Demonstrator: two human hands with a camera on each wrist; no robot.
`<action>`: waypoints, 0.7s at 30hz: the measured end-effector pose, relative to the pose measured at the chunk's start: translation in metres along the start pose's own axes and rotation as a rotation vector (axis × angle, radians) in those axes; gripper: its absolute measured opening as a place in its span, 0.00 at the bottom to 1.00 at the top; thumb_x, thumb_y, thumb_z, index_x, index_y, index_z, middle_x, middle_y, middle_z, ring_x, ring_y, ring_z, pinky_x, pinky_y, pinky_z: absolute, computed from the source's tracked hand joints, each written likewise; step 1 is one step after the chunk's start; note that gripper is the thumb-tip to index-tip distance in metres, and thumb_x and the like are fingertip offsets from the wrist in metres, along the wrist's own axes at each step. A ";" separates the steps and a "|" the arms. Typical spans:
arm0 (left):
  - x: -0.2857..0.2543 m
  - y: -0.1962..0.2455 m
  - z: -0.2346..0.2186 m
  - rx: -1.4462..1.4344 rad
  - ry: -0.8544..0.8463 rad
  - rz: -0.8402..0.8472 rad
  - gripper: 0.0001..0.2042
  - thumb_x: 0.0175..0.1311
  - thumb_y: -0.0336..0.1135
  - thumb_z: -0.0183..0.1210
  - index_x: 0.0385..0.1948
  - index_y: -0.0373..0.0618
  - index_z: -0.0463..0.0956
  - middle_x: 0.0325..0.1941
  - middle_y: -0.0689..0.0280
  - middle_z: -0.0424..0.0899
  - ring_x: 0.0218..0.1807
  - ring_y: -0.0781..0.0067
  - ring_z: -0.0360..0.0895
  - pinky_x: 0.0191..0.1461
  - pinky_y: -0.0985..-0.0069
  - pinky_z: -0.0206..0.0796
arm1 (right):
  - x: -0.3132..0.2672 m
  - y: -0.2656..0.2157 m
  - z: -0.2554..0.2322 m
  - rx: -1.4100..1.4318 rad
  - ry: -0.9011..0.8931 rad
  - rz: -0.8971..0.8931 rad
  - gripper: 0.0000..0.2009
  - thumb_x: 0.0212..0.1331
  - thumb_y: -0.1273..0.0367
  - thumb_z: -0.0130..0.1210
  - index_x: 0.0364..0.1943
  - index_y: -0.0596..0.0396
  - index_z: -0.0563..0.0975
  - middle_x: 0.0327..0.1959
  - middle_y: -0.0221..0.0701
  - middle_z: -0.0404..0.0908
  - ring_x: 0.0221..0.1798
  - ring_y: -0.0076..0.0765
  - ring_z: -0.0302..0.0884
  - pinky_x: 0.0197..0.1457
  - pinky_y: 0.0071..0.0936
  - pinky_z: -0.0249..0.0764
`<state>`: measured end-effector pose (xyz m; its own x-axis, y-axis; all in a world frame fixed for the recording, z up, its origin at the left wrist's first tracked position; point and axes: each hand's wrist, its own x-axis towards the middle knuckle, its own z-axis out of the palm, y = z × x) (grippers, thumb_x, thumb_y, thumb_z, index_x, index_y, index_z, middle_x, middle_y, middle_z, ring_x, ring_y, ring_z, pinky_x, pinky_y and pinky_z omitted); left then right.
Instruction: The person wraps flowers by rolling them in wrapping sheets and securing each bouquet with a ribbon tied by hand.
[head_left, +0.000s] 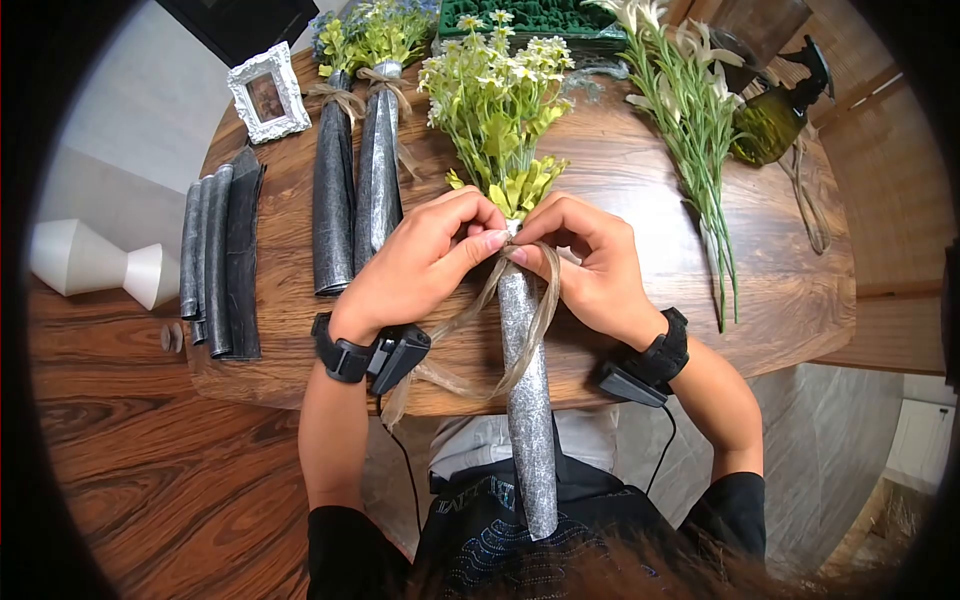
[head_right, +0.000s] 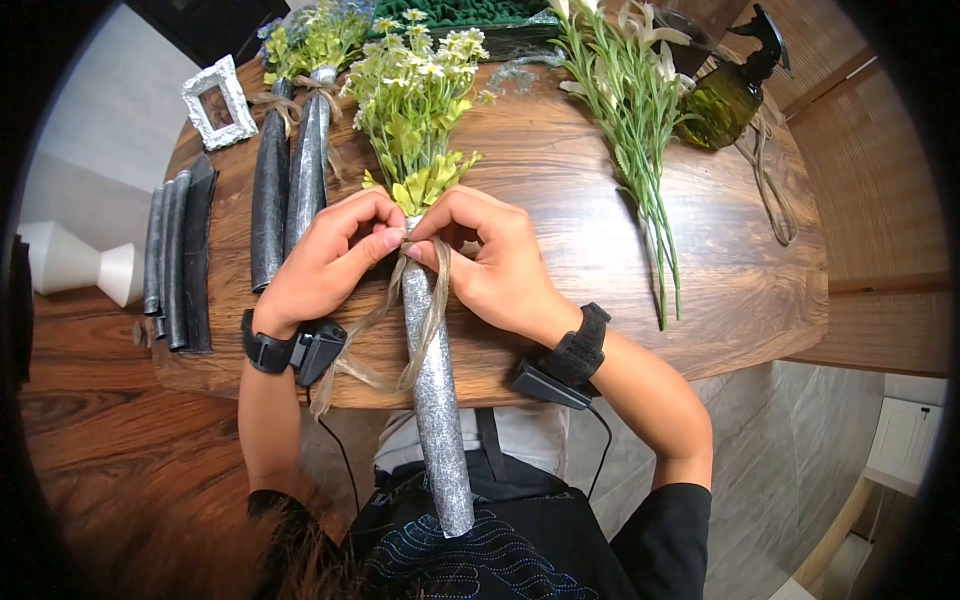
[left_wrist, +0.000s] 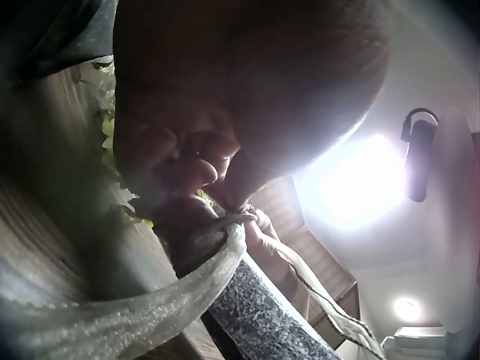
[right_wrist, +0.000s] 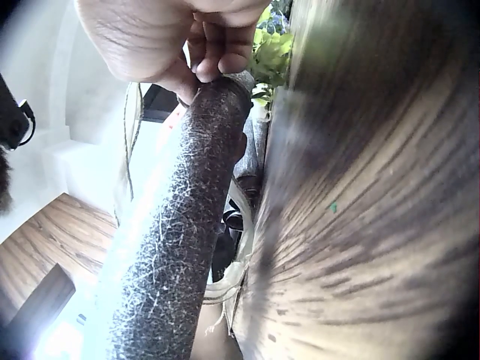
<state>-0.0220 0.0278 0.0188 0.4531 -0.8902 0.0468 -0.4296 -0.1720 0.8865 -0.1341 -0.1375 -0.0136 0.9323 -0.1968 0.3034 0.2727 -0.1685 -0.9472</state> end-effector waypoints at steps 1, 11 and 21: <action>0.000 0.000 0.000 0.000 0.000 0.000 0.06 0.64 0.30 0.53 0.33 0.36 0.70 0.33 0.67 0.70 0.36 0.78 0.66 0.42 0.80 0.59 | 0.000 0.000 0.000 -0.010 0.001 -0.008 0.05 0.50 0.76 0.62 0.30 0.59 0.77 0.28 0.29 0.75 0.31 0.21 0.70 0.32 0.20 0.66; -0.001 -0.002 -0.001 -0.156 -0.040 -0.058 0.05 0.59 0.27 0.58 0.33 0.37 0.73 0.31 0.69 0.71 0.34 0.80 0.65 0.39 0.81 0.61 | 0.000 0.000 -0.001 -0.036 -0.017 -0.033 0.05 0.50 0.76 0.63 0.30 0.59 0.77 0.28 0.28 0.75 0.31 0.21 0.70 0.32 0.21 0.67; 0.000 0.008 -0.001 0.081 0.109 0.034 0.06 0.57 0.27 0.60 0.31 0.36 0.73 0.30 0.67 0.73 0.30 0.81 0.69 0.31 0.82 0.62 | 0.001 0.001 0.000 0.001 -0.004 -0.022 0.05 0.51 0.76 0.62 0.30 0.59 0.78 0.29 0.29 0.75 0.32 0.21 0.72 0.33 0.20 0.69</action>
<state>-0.0248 0.0265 0.0268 0.5175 -0.8458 0.1297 -0.5058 -0.1800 0.8437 -0.1332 -0.1375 -0.0145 0.9271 -0.1892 0.3237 0.2933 -0.1719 -0.9405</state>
